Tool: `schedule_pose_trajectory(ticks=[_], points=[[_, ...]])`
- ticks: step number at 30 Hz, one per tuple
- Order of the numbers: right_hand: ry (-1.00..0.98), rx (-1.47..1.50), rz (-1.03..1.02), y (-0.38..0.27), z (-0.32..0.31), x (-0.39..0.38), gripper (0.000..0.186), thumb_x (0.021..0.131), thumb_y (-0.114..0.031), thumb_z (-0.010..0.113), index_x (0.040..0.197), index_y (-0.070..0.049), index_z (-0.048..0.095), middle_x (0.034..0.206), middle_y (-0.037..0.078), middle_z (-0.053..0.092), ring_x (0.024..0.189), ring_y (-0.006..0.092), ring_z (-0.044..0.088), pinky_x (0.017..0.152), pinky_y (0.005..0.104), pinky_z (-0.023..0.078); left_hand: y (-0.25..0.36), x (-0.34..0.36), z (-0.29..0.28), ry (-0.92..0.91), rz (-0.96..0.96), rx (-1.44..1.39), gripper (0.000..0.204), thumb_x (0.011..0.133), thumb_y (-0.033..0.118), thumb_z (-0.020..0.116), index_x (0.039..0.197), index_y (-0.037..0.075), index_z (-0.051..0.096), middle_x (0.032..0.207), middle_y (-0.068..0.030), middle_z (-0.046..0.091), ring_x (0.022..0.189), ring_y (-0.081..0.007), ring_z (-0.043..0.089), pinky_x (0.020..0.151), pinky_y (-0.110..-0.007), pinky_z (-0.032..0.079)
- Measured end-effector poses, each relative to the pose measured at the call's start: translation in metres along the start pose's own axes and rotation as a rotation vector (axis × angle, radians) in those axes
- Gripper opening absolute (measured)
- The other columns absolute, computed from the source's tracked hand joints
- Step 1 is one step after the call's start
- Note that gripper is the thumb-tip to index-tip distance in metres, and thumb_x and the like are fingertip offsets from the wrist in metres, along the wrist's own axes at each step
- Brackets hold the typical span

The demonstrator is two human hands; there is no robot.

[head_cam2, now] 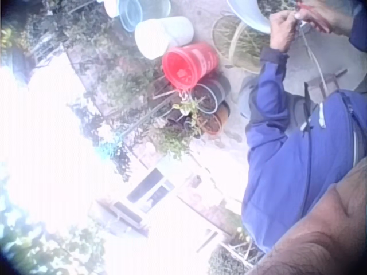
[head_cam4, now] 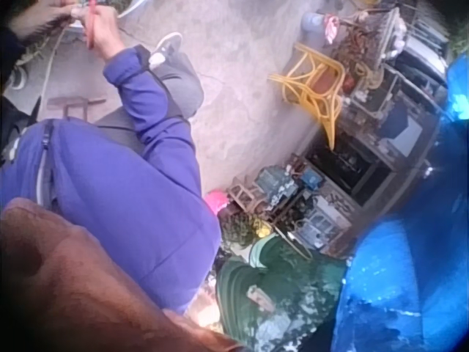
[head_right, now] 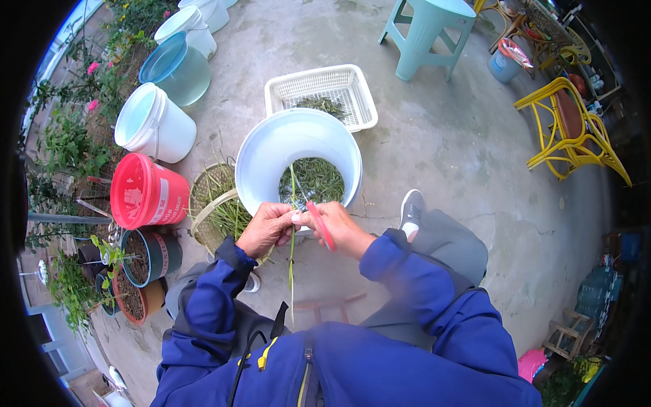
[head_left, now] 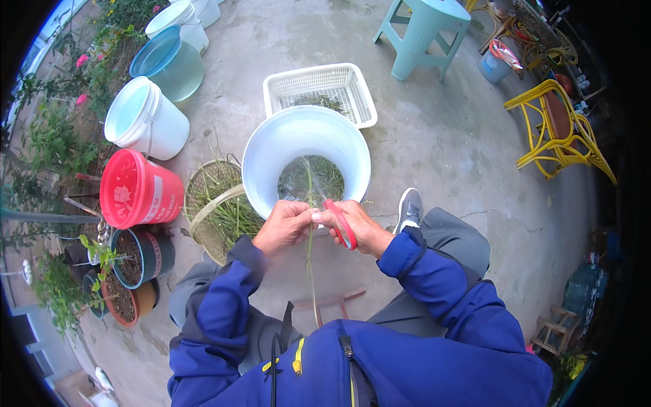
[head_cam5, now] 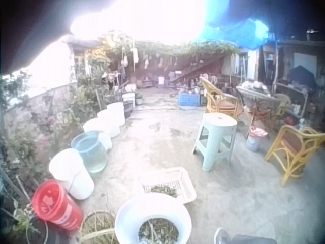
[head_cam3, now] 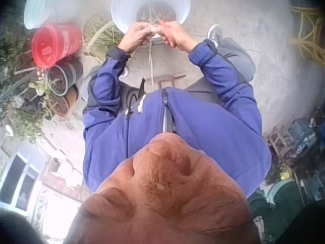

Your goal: The person holds long green stalks and uses scissors to cut them into small pieces over a bucket.

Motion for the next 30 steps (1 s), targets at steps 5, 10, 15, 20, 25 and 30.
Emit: schedule_pose_trajectory(ticks=[5, 10, 15, 20, 25, 30], points=[[0.003, -0.002, -0.030, 0.006, 0.003, 0.003, 0.047, 0.087, -0.049, 0.071, 0.079, -0.002, 0.067, 0.057, -0.001, 0.048, 0.049, 0.0093, 0.048, 0.045, 0.0264, 0.035, 0.002, -0.003, 0.003, -0.003, 0.003, 0.062, 0.036, 0.098, 0.031, 0.063, 0.076, 0.003, 0.063, 0.056, 0.0023, 0.050, 0.043, -0.0052, 0.043, 0.040, -0.022, 0.032], [0.020, 0.002, -0.037, 0.007, 0.002, 0.004, 0.048, 0.087, -0.049, 0.071, 0.077, -0.002, 0.065, 0.054, -0.001, 0.047, 0.046, 0.0095, 0.047, 0.043, 0.0273, 0.034, 0.001, -0.004, 0.002, -0.008, -0.012, 0.115, 0.038, 0.099, 0.033, 0.061, 0.076, 0.003, 0.063, 0.055, 0.0029, 0.049, 0.043, -0.0052, 0.043, 0.041, -0.022, 0.032], [0.044, -0.056, -0.065, 0.005, 0.000, 0.003, 0.050, 0.089, -0.048, 0.070, 0.071, -0.002, 0.064, 0.052, 0.001, 0.046, 0.045, 0.0107, 0.046, 0.042, 0.0287, 0.035, 0.000, -0.002, 0.001, -0.001, -0.011, 0.150, 0.039, 0.099, 0.034, 0.060, 0.075, 0.004, 0.063, 0.055, 0.0034, 0.048, 0.044, -0.0050, 0.042, 0.041, -0.022, 0.032], [0.069, -0.115, -0.132, 0.002, 0.004, 0.001, 0.051, 0.090, -0.046, 0.068, 0.072, 0.002, 0.066, 0.053, 0.001, 0.046, 0.049, 0.0103, 0.044, 0.046, 0.0304, 0.035, -0.003, -0.001, 0.000, -0.022, -0.005, 0.169, 0.040, 0.099, 0.034, 0.061, 0.074, 0.003, 0.063, 0.056, 0.0033, 0.047, 0.044, -0.0051, 0.042, 0.041, -0.023, 0.031], [0.077, -0.182, -0.081, -0.002, 0.006, -0.003, 0.048, 0.091, -0.042, 0.065, 0.076, 0.004, 0.069, 0.053, 0.000, 0.045, 0.052, 0.0098, 0.043, 0.048, 0.0317, 0.035, -0.005, 0.000, 0.001, -0.017, -0.031, 0.176, 0.041, 0.097, 0.036, 0.063, 0.073, 0.003, 0.062, 0.054, 0.0030, 0.048, 0.043, -0.0050, 0.042, 0.040, -0.023, 0.031], [0.045, -0.217, -0.074, -0.009, 0.005, -0.005, 0.048, 0.091, -0.042, 0.064, 0.075, 0.003, 0.068, 0.053, 0.000, 0.045, 0.052, 0.0093, 0.043, 0.048, 0.0321, 0.035, -0.012, 0.000, -0.002, 0.018, -0.078, 0.147, 0.042, 0.096, 0.039, 0.065, 0.073, 0.004, 0.062, 0.052, 0.0026, 0.049, 0.040, -0.0049, 0.042, 0.038, -0.022, 0.031]])
Point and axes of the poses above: each hand's wrist, its own x-axis towards the middle knuckle, its own z-axis out of the palm, y = z × x, the point moved 3 cm from there along x, towards the middle knuckle
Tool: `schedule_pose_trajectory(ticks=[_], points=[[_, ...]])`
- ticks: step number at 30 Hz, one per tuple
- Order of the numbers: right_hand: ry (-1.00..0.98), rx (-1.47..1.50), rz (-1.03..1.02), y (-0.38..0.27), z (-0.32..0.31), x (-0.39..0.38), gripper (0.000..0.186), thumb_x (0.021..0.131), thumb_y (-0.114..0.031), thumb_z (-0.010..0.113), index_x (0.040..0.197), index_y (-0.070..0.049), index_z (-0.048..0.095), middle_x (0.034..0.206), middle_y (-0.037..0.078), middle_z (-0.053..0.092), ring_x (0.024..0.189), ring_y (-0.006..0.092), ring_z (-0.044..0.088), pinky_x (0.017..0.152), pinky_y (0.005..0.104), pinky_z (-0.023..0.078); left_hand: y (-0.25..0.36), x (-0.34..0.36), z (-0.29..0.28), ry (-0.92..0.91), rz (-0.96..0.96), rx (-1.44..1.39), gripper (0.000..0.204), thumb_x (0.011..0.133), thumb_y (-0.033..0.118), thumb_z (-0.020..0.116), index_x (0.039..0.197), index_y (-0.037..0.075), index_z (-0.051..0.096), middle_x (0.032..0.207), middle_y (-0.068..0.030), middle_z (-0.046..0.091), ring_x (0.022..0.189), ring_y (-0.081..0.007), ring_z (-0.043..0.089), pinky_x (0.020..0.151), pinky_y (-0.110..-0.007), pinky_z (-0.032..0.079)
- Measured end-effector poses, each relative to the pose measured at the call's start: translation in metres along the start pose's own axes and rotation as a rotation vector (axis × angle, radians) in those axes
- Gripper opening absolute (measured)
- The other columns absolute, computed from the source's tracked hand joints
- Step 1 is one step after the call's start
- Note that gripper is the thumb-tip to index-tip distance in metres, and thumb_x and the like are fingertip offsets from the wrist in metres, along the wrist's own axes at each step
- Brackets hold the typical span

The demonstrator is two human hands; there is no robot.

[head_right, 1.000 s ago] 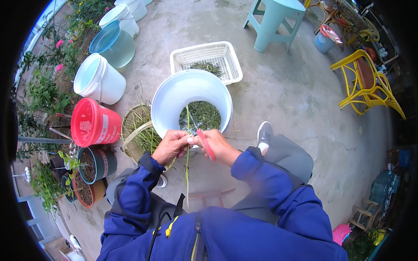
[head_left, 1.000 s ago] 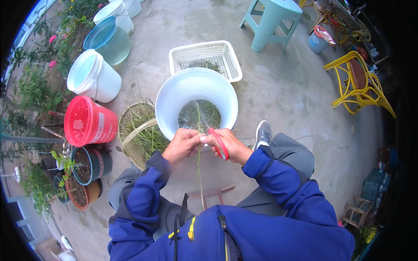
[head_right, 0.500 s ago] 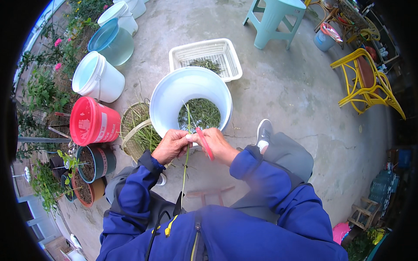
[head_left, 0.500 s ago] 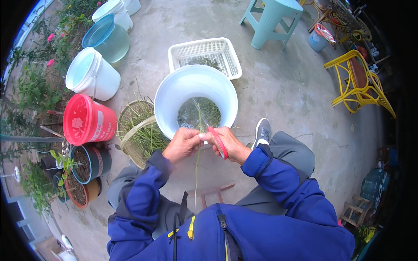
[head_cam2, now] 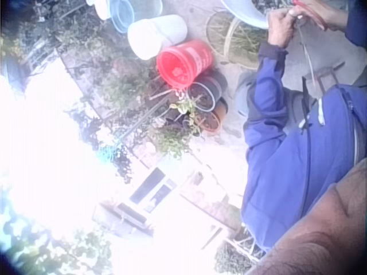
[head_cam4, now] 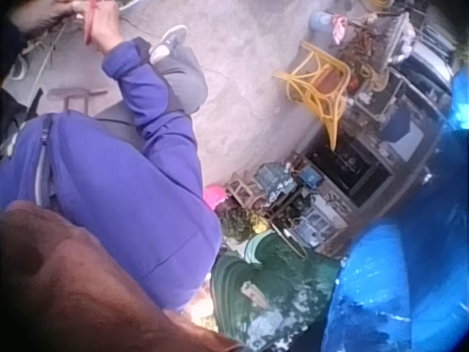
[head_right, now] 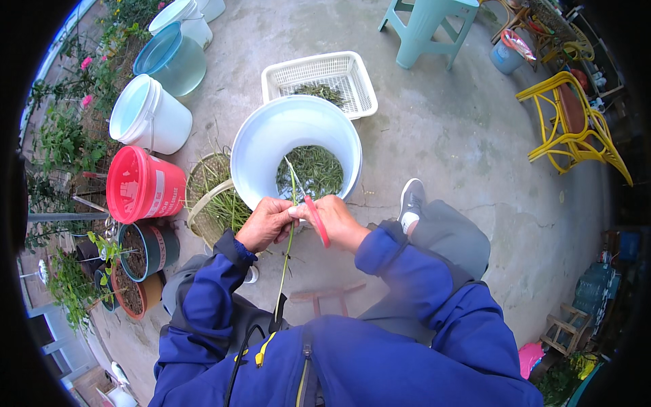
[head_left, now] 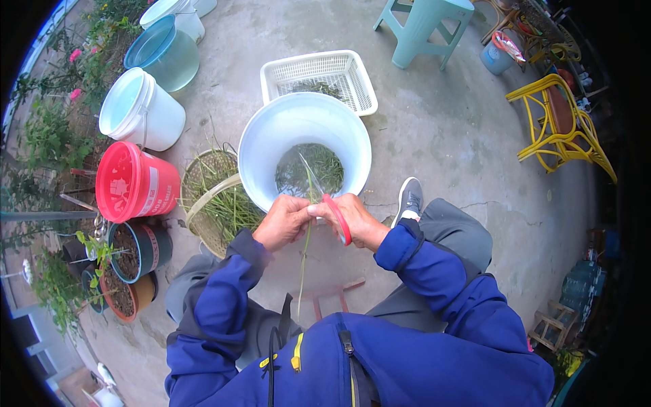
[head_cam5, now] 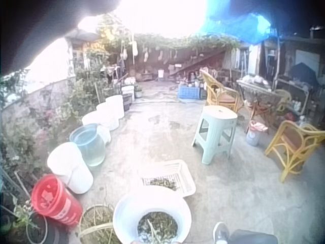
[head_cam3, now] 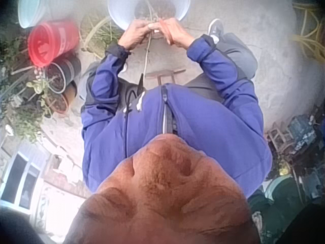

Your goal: The person holds long green stalks and uses scissors to cut them into small pieces over a bucket.

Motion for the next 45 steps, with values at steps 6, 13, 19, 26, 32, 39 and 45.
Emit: schedule_pose_trajectory(ticks=[6, 13, 19, 26, 32, 39, 45], points=[[0.076, 0.066, 0.058, 0.027, 0.000, 0.014, 0.051, 0.086, -0.044, 0.074, 0.062, -0.001, 0.061, 0.052, -0.001, 0.047, 0.048, 0.0090, 0.043, 0.045, 0.0307, 0.035, -0.003, 0.003, -0.003, 0.031, -0.009, -0.001, 0.037, 0.098, 0.030, 0.062, 0.072, 0.004, 0.062, 0.053, 0.0024, 0.048, 0.040, -0.0051, 0.041, 0.038, -0.023, 0.031], [0.037, 0.124, 0.138, 0.033, -0.001, 0.021, 0.050, 0.083, -0.045, 0.077, 0.059, -0.007, 0.056, 0.052, -0.002, 0.044, 0.046, 0.0087, 0.043, 0.043, 0.0296, 0.032, 0.005, 0.004, -0.014, 0.157, 0.028, -0.117, 0.036, 0.097, 0.024, 0.061, 0.067, 0.004, 0.059, 0.051, 0.0019, 0.047, 0.039, -0.0066, 0.039, 0.038, -0.025, 0.029], [-0.021, 0.110, 0.122, 0.027, 0.003, 0.016, 0.048, 0.084, -0.046, 0.077, 0.065, -0.005, 0.059, 0.054, -0.003, 0.044, 0.048, 0.0080, 0.041, 0.044, 0.0296, 0.029, 0.005, 0.003, -0.013, 0.131, 0.040, -0.088, 0.038, 0.097, 0.024, 0.061, 0.065, 0.004, 0.058, 0.051, 0.0021, 0.047, 0.041, -0.0064, 0.041, 0.038, -0.025, 0.029], [-0.001, 0.067, 0.108, 0.033, 0.007, 0.017, 0.051, 0.084, -0.048, 0.076, 0.065, -0.003, 0.060, 0.055, -0.003, 0.044, 0.050, 0.0087, 0.041, 0.045, 0.0314, 0.030, 0.007, 0.003, -0.008, 0.113, 0.029, 0.017, 0.038, 0.097, 0.024, 0.059, 0.066, 0.003, 0.060, 0.052, 0.0019, 0.048, 0.045, -0.0064, 0.043, 0.041, -0.026, 0.032], [-0.024, 0.082, 0.088, 0.038, 0.009, 0.018, 0.047, 0.083, -0.048, 0.076, 0.081, -0.002, 0.065, 0.060, -0.003, 0.046, 0.051, 0.0081, 0.045, 0.045, 0.0268, 0.036, 0.004, 0.003, -0.007, 0.096, 0.035, 0.014, 0.034, 0.102, 0.023, 0.057, 0.073, 0.005, 0.062, 0.054, 0.0029, 0.051, 0.041, -0.0043, 0.042, 0.038, -0.023, 0.031], [-0.022, 0.202, 0.093, 0.028, 0.009, 0.012, 0.052, 0.085, -0.054, 0.072, 0.071, -0.004, 0.065, 0.056, -0.003, 0.046, 0.048, 0.0093, 0.045, 0.044, 0.0282, 0.033, 0.007, 0.001, 0.000, 0.075, 0.023, -0.039, 0.035, 0.101, 0.025, 0.057, 0.073, 0.004, 0.062, 0.055, 0.0022, 0.050, 0.042, -0.0052, 0.044, 0.038, -0.023, 0.032], [-0.018, 0.140, 0.102, 0.031, 0.006, 0.015, 0.052, 0.084, -0.053, 0.073, 0.074, -0.003, 0.067, 0.055, -0.002, 0.047, 0.048, 0.0093, 0.047, 0.043, 0.0280, 0.033, 0.006, 0.001, -0.003, 0.064, 0.022, -0.010, 0.035, 0.101, 0.025, 0.057, 0.074, 0.004, 0.062, 0.055, 0.0024, 0.049, 0.042, -0.0054, 0.042, 0.038, -0.024, 0.031]])
Point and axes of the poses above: each hand's wrist, its own x-axis towards the middle knuckle, its own z-axis out of the palm, y = z × x, the point moved 3 cm from there along x, towards the middle knuckle
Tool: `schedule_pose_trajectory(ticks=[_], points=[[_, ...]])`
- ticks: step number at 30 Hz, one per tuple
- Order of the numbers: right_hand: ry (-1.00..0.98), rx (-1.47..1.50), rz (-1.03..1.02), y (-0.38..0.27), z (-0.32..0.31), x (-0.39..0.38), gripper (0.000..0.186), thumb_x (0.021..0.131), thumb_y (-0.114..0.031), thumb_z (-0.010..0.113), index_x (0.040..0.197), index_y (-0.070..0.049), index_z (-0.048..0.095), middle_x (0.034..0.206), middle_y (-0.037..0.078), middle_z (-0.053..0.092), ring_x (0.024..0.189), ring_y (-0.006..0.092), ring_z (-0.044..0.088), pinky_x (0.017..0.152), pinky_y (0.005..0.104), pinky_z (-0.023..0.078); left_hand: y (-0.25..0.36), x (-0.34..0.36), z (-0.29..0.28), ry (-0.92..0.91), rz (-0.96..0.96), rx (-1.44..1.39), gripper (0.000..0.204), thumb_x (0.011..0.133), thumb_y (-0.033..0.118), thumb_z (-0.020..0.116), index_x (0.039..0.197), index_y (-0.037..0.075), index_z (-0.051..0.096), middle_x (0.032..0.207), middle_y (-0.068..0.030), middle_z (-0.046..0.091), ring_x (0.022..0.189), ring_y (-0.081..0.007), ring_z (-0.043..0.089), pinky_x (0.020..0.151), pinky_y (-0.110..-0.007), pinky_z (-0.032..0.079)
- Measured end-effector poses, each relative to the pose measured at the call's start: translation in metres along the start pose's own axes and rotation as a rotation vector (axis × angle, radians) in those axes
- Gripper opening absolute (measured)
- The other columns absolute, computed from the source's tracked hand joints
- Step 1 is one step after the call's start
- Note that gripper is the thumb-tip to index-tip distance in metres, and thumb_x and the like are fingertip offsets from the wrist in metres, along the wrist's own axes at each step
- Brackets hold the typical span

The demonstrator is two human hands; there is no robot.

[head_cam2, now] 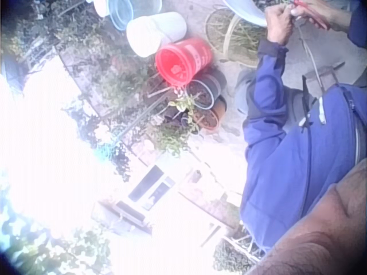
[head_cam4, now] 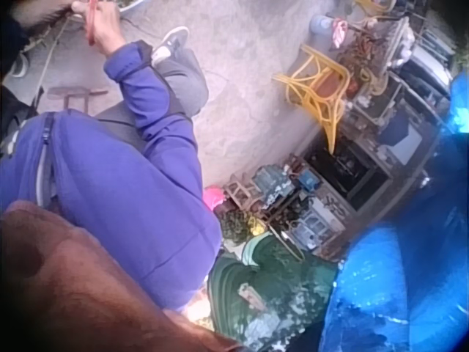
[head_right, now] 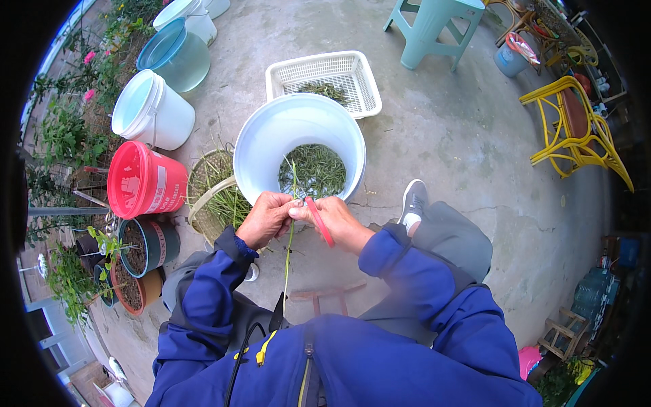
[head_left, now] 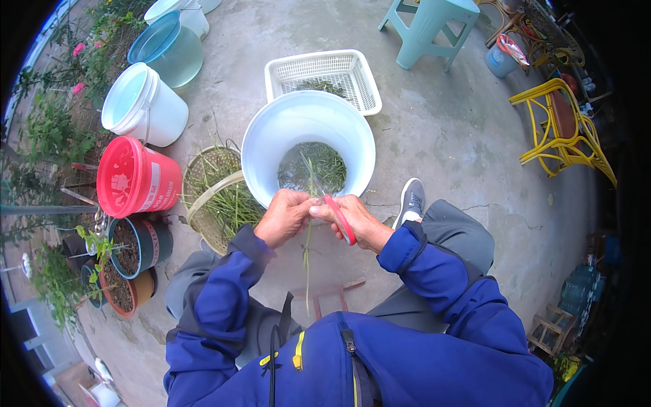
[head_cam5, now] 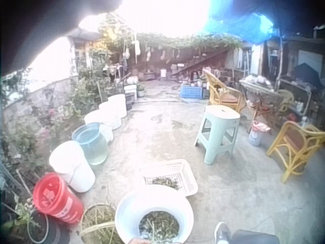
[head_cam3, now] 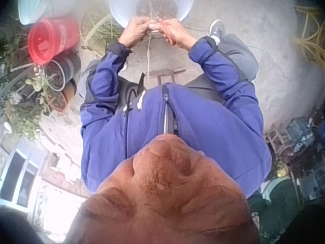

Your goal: The person holds long green stalks and uses scissors to cut them into small pieces over a bucket.

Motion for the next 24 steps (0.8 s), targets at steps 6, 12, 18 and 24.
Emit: schedule_pose_trajectory(ticks=[6, 12, 18, 24], points=[[0.011, -0.017, -0.006, -0.004, 0.000, -0.002, 0.051, 0.084, -0.051, 0.074, 0.072, -0.002, 0.065, 0.055, -0.002, 0.047, 0.048, 0.0089, 0.046, 0.043, 0.0288, 0.032, -0.005, 0.002, -0.002, 0.009, -0.011, -0.003, 0.034, 0.102, 0.024, 0.056, 0.075, 0.004, 0.062, 0.054, 0.0026, 0.048, 0.042, -0.0055, 0.041, 0.038, -0.024, 0.030], [0.028, -0.027, 0.006, -0.004, 0.000, -0.002, 0.050, 0.084, -0.048, 0.075, 0.070, -0.001, 0.065, 0.056, -0.003, 0.046, 0.049, 0.0075, 0.042, 0.044, 0.0295, 0.029, -0.004, 0.003, -0.002, 0.010, -0.016, 0.029, 0.034, 0.102, 0.024, 0.056, 0.075, 0.005, 0.063, 0.054, 0.0037, 0.047, 0.042, -0.0048, 0.041, 0.039, -0.024, 0.029], [0.001, -0.062, -0.006, -0.006, -0.004, -0.002, 0.048, 0.082, -0.040, 0.079, 0.060, -0.002, 0.060, 0.054, -0.003, 0.045, 0.050, 0.0081, 0.039, 0.045, 0.0316, 0.030, -0.010, 0.007, -0.006, -0.016, -0.008, 0.103, 0.036, 0.101, 0.026, 0.058, 0.072, 0.005, 0.062, 0.053, 0.0051, 0.046, 0.042, -0.0042, 0.039, 0.039, -0.024, 0.027], [0.058, -0.137, 0.061, -0.011, -0.002, -0.008, 0.044, 0.080, -0.035, 0.080, 0.059, -0.003, 0.059, 0.053, -0.002, 0.047, 0.046, 0.0092, 0.041, 0.044, 0.0311, 0.033, -0.013, 0.008, -0.006, 0.020, -0.034, 0.028, 0.036, 0.100, 0.026, 0.060, 0.070, 0.006, 0.061, 0.052, 0.0053, 0.045, 0.042, -0.0039, 0.037, 0.039, -0.024, 0.027]])
Point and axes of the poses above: each hand's wrist, its own x-axis towards the middle knuckle, its own z-axis out of the palm, y = z × x, the point moved 3 cm from there along x, towards the middle knuckle
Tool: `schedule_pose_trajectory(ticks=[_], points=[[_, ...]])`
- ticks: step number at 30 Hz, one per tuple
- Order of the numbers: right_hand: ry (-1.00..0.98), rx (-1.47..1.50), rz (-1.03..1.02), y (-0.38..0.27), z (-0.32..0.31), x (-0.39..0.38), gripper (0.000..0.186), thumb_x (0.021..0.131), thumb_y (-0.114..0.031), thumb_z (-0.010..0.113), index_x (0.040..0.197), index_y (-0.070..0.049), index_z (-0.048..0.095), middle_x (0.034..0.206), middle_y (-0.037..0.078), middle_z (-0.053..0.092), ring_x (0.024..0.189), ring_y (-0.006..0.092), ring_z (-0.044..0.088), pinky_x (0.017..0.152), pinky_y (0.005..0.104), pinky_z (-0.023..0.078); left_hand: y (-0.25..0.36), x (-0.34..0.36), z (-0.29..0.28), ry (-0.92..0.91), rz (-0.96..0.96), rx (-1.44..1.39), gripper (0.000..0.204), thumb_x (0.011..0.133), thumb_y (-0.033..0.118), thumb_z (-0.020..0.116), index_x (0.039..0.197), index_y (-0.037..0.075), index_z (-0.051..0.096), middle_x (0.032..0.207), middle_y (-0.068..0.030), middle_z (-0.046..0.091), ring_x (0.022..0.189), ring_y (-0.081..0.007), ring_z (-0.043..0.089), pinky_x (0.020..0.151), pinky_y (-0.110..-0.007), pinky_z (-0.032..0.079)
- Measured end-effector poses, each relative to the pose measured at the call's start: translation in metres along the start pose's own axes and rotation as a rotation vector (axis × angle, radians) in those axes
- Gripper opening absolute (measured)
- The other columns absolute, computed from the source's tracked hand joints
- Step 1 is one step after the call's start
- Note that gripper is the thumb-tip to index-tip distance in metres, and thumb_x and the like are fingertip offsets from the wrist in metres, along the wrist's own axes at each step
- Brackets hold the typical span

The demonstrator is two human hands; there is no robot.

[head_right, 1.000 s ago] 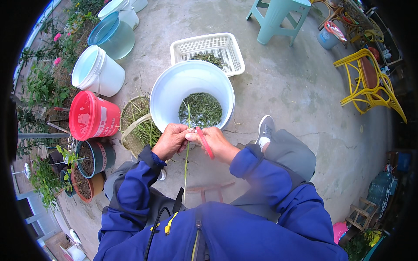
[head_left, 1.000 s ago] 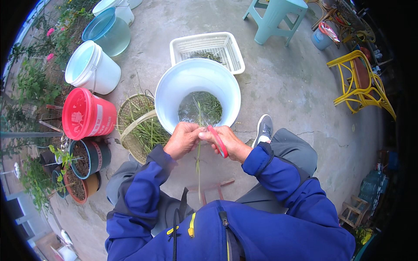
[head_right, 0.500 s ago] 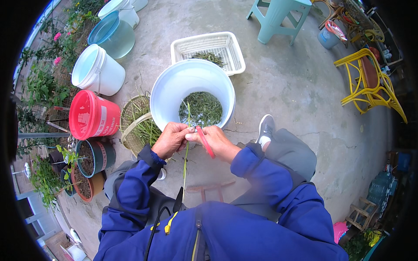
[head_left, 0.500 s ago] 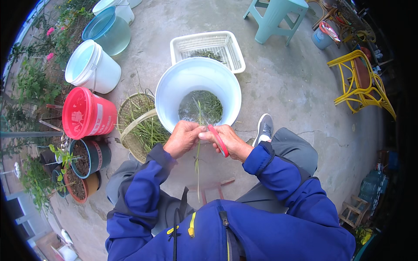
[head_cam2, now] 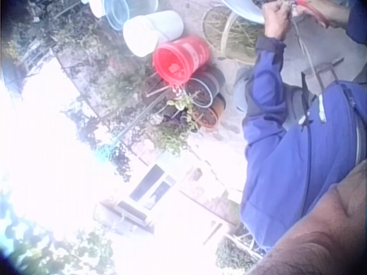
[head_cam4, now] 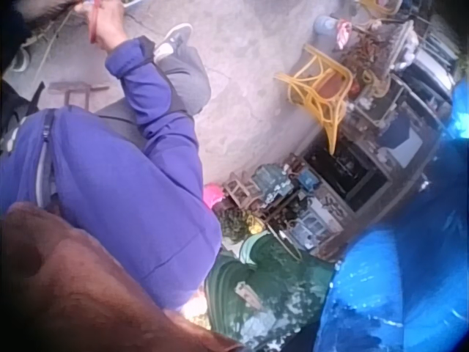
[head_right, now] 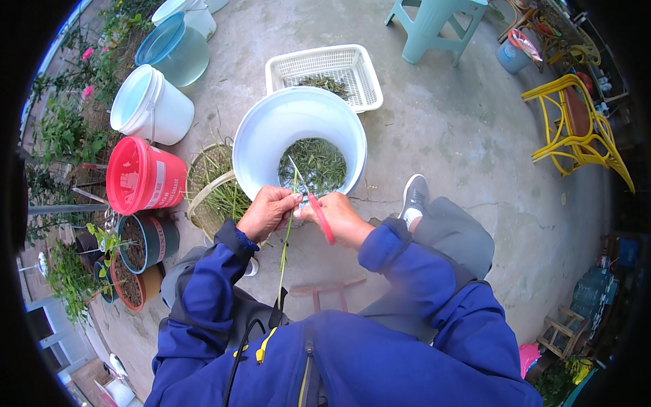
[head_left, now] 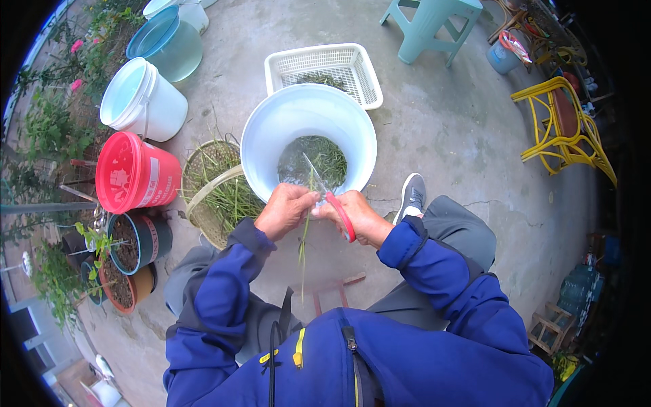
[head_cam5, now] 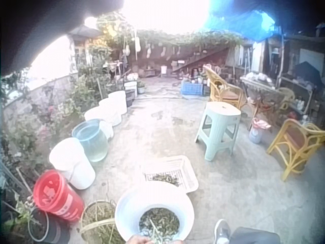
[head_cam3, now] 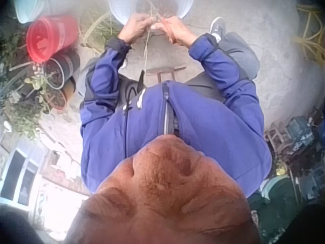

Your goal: The person holds long green stalks and uses scissors to cut them into small pieces over a bucket.

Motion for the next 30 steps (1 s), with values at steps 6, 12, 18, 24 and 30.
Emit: schedule_pose_trajectory(ticks=[6, 12, 18, 24, 30], points=[[-0.012, 0.179, 0.035, 0.003, -0.003, 0.007, 0.040, 0.080, -0.033, 0.081, 0.062, -0.006, 0.057, 0.054, -0.001, 0.046, 0.044, 0.0097, 0.044, 0.041, 0.0286, 0.034, 0.012, 0.001, -0.009, 0.142, 0.164, 0.026, 0.036, 0.100, 0.026, 0.060, 0.069, 0.007, 0.061, 0.052, 0.0059, 0.044, 0.043, -0.0036, 0.036, 0.041, -0.023, 0.026], [-0.070, 0.119, 0.008, -0.005, -0.001, 0.003, 0.041, 0.080, -0.033, 0.081, 0.062, -0.009, 0.054, 0.054, -0.002, 0.046, 0.044, 0.0085, 0.043, 0.040, 0.0284, 0.031, 0.012, 0.000, -0.011, 0.110, 0.193, 0.034, 0.035, 0.100, 0.026, 0.059, 0.070, 0.007, 0.061, 0.054, 0.0068, 0.044, 0.046, -0.0032, 0.035, 0.043, -0.023, 0.025], [-0.080, 0.129, 0.005, -0.005, -0.001, 0.002, 0.041, 0.080, -0.033, 0.081, 0.062, -0.009, 0.053, 0.054, -0.003, 0.045, 0.045, 0.0073, 0.042, 0.041, 0.0281, 0.030, 0.011, 0.001, -0.012, 0.084, 0.182, 0.191, 0.038, 0.096, 0.024, 0.058, 0.068, -0.001, 0.056, 0.057, 0.0014, 0.043, 0.056, -0.0075, 0.036, 0.051, -0.030, 0.031], [-0.088, -0.031, -0.091, -0.004, -0.006, 0.004, 0.045, 0.078, -0.035, 0.081, 0.059, -0.006, 0.052, 0.055, -0.004, 0.043, 0.051, 0.0066, 0.039, 0.046, 0.0307, 0.029, 0.021, -0.002, -0.011, 0.050, 0.159, 0.286, 0.040, 0.094, 0.025, 0.058, 0.068, -0.006, 0.052, 0.058, -0.0057, 0.042, 0.061, -0.0119, 0.039, 0.056, -0.036, 0.037], [-0.033, -0.118, -0.080, 0.000, -0.001, 0.002, 0.045, 0.077, -0.032, 0.079, 0.056, -0.002, 0.052, 0.051, 0.000, 0.042, 0.049, 0.0098, 0.039, 0.047, 0.0343, 0.031, 0.015, -0.001, -0.010, 0.033, 0.144, 0.277, 0.041, 0.094, 0.025, 0.058, 0.069, -0.007, 0.052, 0.059, -0.0076, 0.041, 0.062, -0.0128, 0.038, 0.057, -0.037, 0.037]])
Point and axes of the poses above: each hand's wrist, its own x-axis towards the middle knuckle, its own z-axis out of the palm, y = z × x, the point moved 3 cm from there along x, towards the middle knuckle
